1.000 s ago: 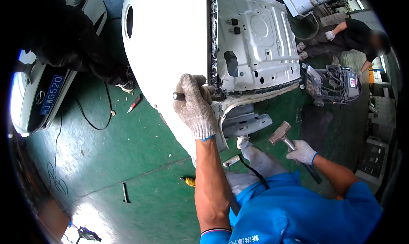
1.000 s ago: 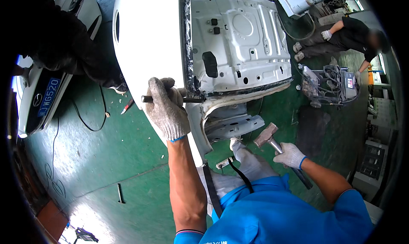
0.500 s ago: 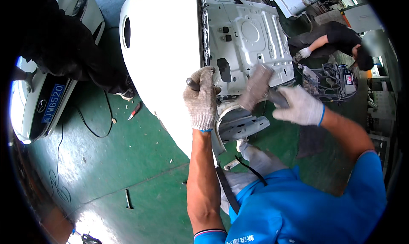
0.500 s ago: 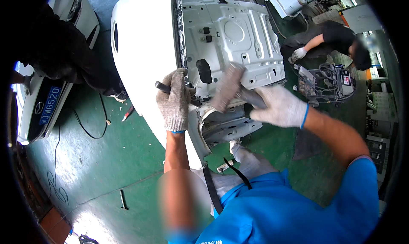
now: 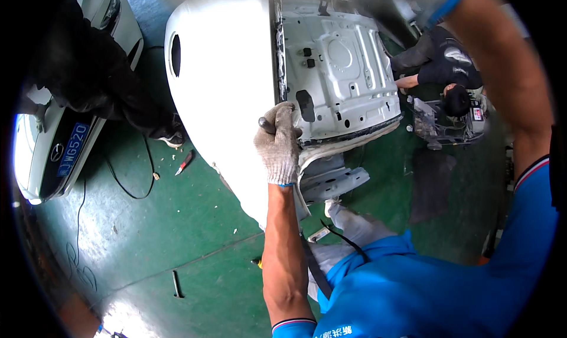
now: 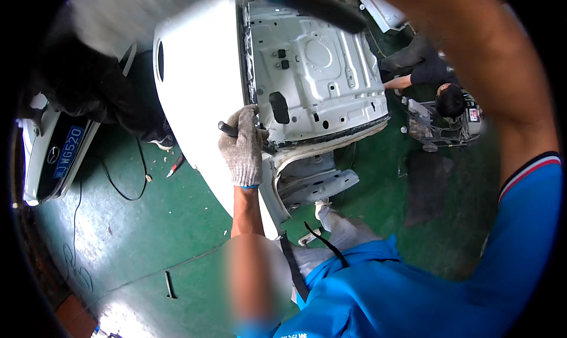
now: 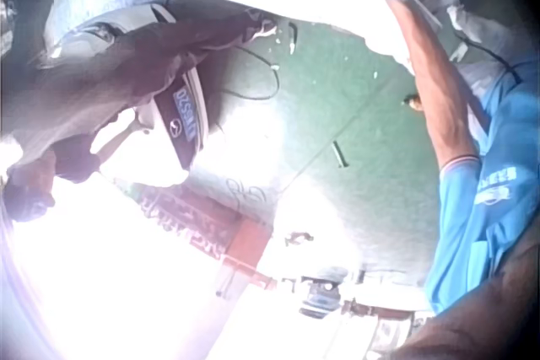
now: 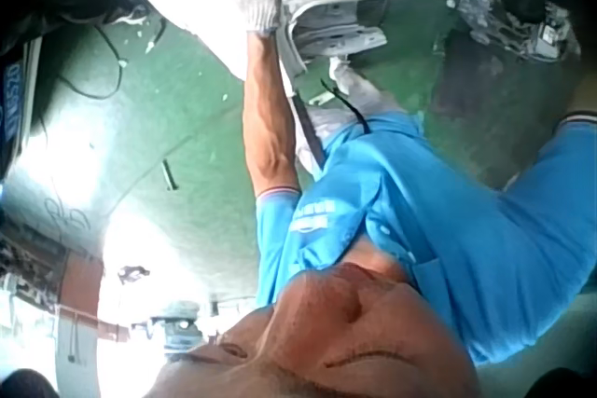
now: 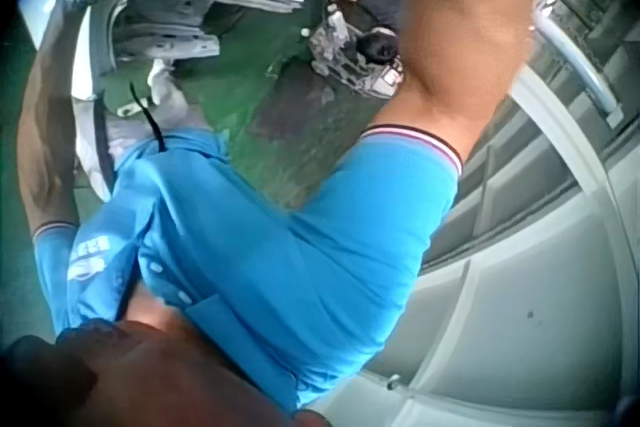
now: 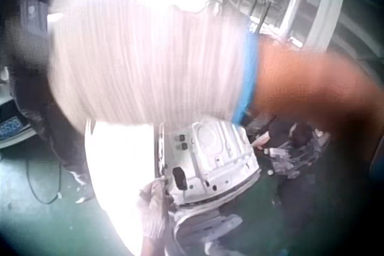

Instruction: The person uses a hammer and a metal tool to repeatedly strike and shape the edge of a white car hood. The person works on both the outer and inner surfaces of the hood, adjusting the tool position as needed.

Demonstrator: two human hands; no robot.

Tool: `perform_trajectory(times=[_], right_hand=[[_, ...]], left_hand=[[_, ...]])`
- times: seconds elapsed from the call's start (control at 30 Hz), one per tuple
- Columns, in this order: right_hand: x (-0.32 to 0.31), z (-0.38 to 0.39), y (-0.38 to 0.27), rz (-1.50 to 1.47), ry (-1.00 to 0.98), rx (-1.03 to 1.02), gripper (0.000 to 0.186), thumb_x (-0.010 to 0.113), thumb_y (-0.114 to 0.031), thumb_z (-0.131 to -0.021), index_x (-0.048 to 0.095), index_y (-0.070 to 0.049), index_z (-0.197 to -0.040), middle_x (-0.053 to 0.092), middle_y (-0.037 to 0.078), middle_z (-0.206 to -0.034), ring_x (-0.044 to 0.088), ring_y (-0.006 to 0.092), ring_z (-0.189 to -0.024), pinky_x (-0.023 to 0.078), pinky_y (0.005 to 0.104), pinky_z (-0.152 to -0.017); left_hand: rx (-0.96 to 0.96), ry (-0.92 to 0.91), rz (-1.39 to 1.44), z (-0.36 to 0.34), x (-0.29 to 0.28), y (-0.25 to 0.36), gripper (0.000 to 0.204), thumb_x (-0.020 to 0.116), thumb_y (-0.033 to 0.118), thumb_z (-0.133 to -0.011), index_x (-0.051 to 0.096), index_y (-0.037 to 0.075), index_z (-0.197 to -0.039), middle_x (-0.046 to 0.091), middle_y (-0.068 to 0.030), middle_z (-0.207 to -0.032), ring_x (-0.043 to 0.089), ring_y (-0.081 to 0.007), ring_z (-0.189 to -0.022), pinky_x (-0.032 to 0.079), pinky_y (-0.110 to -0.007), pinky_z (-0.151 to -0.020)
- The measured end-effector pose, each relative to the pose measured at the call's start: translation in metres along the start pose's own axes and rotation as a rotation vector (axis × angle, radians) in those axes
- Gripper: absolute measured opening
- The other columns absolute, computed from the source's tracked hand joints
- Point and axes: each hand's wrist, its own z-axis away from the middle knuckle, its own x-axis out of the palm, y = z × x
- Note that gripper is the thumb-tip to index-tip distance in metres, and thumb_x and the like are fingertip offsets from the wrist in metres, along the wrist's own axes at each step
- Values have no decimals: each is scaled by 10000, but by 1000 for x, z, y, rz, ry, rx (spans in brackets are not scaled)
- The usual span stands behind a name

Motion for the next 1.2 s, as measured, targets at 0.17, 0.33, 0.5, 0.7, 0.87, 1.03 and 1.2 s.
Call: perform_trajectory(times=[0.17, 0.33, 0.5, 0.7, 0.87, 1.03, 1.2], right_hand=[[23, 34, 17, -70, -201, 82, 242, 668, -128, -718, 658, -25, -937, 675, 215, -757, 705, 408, -787, 564, 492, -698], [60, 88, 13, -583, 85, 362, 330, 717, -259, -812, 605, 15, -958, 643, 218, -783, 650, 390, -737, 499, 463, -672], [113, 155, -38, -1317, -267, 779, 276, 756, -231, -798, 583, -23, -853, 579, 36, -653, 591, 123, -514, 486, 318, -488], [198, 237, -106, -1337, -698, 1005, 276, 758, -194, -780, 559, -28, -875, 592, 79, -662, 615, 176, -494, 513, 353, -480], [244, 296, -144, -1106, -847, 850, 356, 768, -326, -716, 632, -33, -863, 670, 203, -759, 696, 370, -751, 546, 457, -712], [252, 301, -157, -1086, -941, 844, 352, 765, -328, -713, 646, -31, -859, 686, 208, -768, 706, 375, -754, 554, 461, -723], [248, 288, -152, -1110, -901, 811, 338, 753, -305, -736, 621, -24, -867, 670, 175, -711, 706, 319, -648, 556, 439, -634]], left_hand=[[203, -5, -69, 13, 1, -20, 272, 665, 239, -997, 721, 20, -1147, 698, -53, -848, 586, -107, -612, 448, -258, -559], [136, 390, 312, 56, -62, 5, 283, 621, 245, -1022, 639, -9, -1145, 397, 41, -602, 376, -70, -526, 570, -391, -717], [183, 481, 471, 78, -82, -15, 251, 569, 267, -1068, 604, 34, -1154, 341, 41, -620, 350, -80, -539, 546, -396, -883], [150, 557, 547, 75, -65, -38, 287, 564, 278, -1071, 586, 3, -1151, 431, 12, -652, 452, -113, -593, 547, -458, -919], [135, 724, 637, 72, -53, -43, 265, 593, 262, -1057, 614, -1, -1082, 597, -52, -740, 626, -185, -728, 560, -369, -827], [52, 769, 670, 72, -55, -53, 175, 620, 112, -1008, 590, -3, -1136, 636, -87, -881, 668, -222, -834, 563, -372, -846], [38, 599, 454, 85, -71, -73, 202, 640, 75, -991, 581, -20, -1159, 687, -174, -1072, 699, -266, -1015, 605, -393, -918]])
